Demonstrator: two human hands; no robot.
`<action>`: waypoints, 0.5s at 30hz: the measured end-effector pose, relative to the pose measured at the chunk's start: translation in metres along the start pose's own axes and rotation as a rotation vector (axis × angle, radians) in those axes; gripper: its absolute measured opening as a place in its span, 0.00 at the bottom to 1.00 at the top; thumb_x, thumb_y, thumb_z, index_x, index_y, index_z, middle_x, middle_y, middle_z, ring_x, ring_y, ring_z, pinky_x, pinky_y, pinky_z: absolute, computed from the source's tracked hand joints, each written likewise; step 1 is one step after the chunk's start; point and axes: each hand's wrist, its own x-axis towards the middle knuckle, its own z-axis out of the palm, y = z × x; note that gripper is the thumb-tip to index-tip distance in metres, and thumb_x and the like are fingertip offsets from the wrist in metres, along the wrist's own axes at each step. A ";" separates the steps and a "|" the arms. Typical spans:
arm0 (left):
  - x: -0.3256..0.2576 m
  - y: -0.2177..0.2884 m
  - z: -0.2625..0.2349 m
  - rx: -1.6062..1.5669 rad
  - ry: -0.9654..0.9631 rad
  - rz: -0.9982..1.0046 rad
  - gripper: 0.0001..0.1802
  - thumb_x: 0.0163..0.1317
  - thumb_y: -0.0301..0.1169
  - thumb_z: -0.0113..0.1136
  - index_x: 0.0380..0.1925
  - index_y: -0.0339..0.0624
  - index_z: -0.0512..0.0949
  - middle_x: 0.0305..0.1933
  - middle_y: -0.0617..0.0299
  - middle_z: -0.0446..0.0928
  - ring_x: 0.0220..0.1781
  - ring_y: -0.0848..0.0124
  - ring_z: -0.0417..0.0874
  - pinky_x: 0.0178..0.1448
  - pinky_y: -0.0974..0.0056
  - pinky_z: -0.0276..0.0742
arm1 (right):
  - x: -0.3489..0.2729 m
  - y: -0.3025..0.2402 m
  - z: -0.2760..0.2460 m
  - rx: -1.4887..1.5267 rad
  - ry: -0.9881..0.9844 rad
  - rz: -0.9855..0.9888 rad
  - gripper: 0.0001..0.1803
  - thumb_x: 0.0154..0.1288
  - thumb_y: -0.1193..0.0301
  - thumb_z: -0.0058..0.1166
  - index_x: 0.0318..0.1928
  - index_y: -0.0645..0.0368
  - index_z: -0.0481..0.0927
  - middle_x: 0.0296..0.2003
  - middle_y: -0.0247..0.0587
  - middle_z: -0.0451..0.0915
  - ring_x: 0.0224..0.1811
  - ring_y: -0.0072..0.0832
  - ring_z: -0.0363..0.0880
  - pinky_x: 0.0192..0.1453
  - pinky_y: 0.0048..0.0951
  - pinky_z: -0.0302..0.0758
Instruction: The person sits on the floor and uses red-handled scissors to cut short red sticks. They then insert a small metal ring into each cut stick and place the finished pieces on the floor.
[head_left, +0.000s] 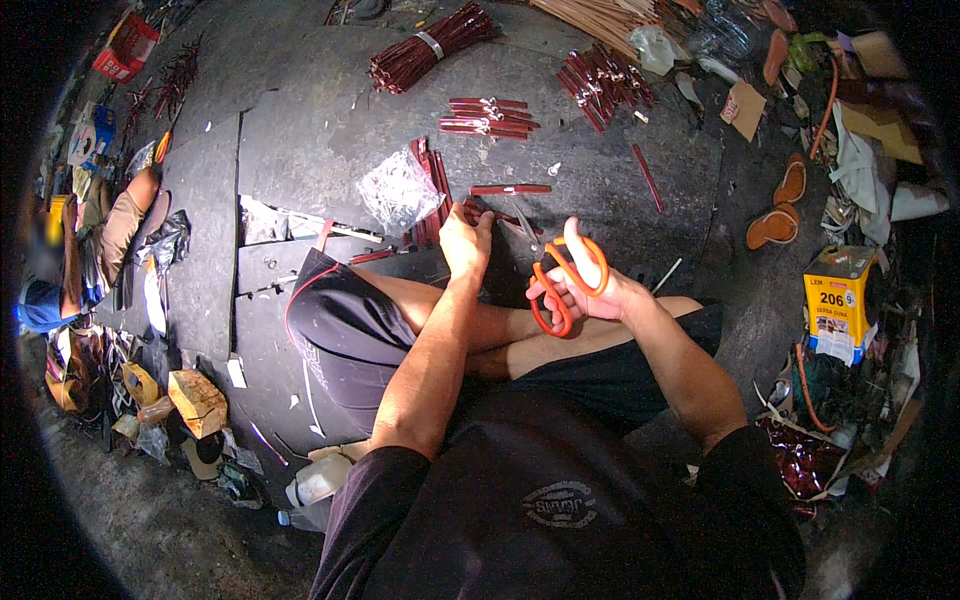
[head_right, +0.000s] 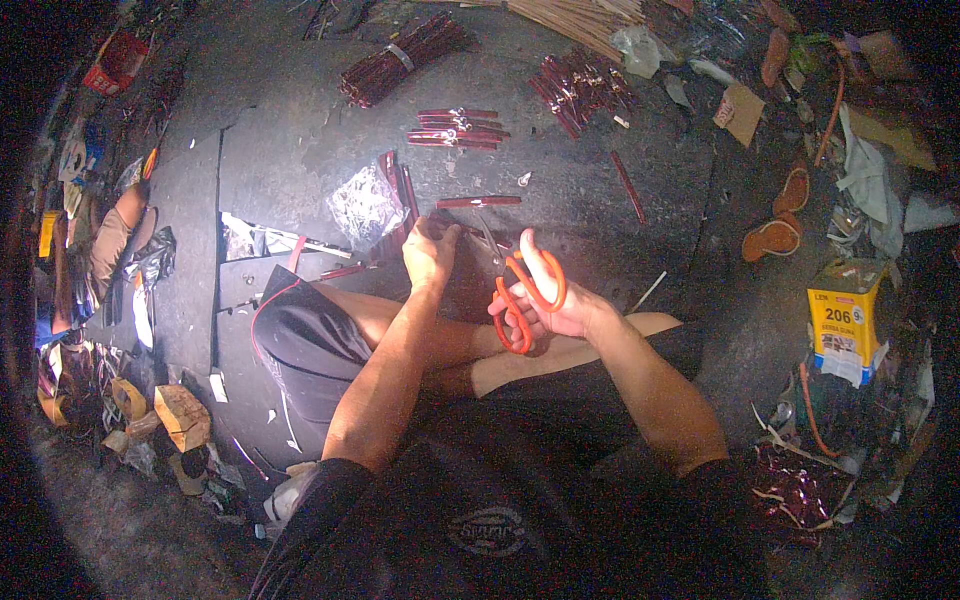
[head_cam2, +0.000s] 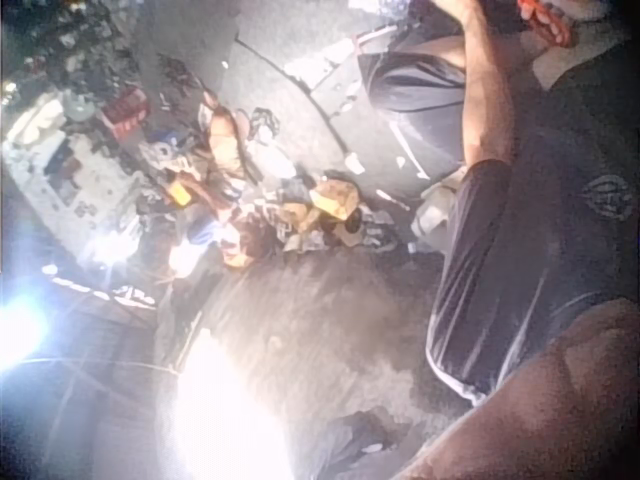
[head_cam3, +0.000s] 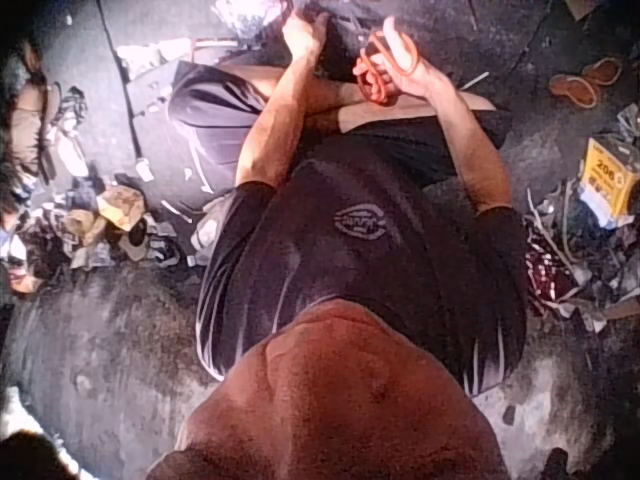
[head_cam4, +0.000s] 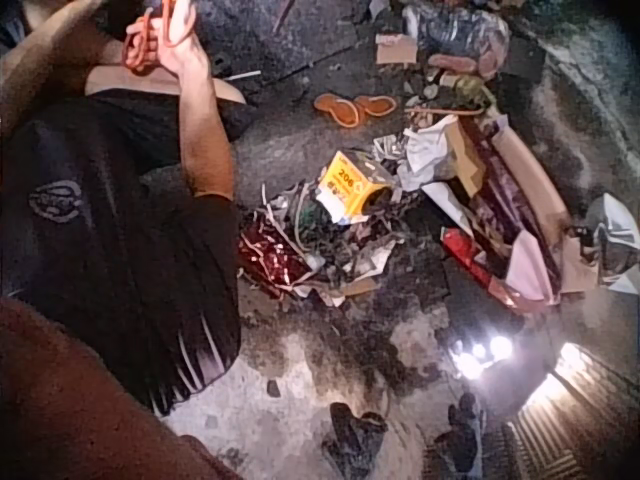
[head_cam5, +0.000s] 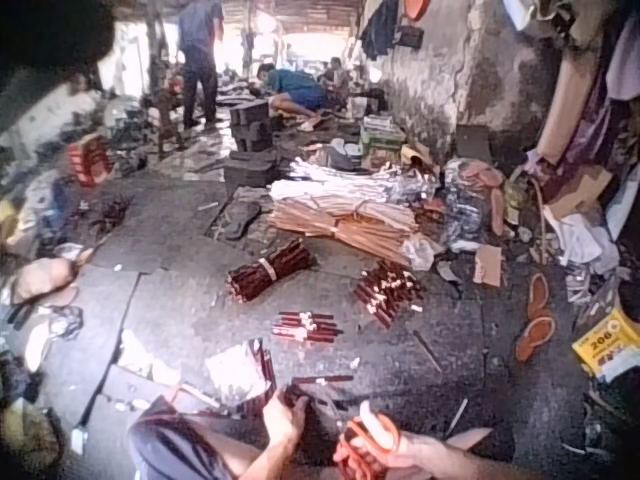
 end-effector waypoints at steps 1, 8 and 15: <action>0.000 0.002 -0.001 0.004 -0.002 -0.006 0.13 0.53 0.31 0.70 0.32 0.36 0.77 0.29 0.55 0.82 0.31 0.60 0.84 0.41 0.60 0.79 | -0.001 0.000 0.000 -0.009 -0.006 -0.012 0.66 0.49 0.16 0.19 0.46 0.72 0.77 0.28 0.42 0.76 0.29 0.32 0.79 0.39 0.38 0.82; -0.002 0.008 -0.005 -0.042 -0.018 -0.039 0.13 0.54 0.30 0.69 0.32 0.35 0.77 0.30 0.54 0.83 0.33 0.61 0.85 0.43 0.61 0.79 | 0.004 0.005 -0.004 0.009 0.014 -0.011 0.66 0.50 0.16 0.18 0.46 0.73 0.78 0.28 0.45 0.77 0.31 0.35 0.79 0.39 0.41 0.81; 0.001 0.002 -0.001 -0.031 -0.004 -0.043 0.13 0.53 0.31 0.70 0.32 0.35 0.77 0.29 0.54 0.82 0.32 0.61 0.85 0.42 0.60 0.79 | 0.003 0.003 -0.004 0.001 0.012 -0.012 0.65 0.50 0.16 0.18 0.46 0.72 0.78 0.28 0.46 0.77 0.30 0.34 0.80 0.40 0.40 0.81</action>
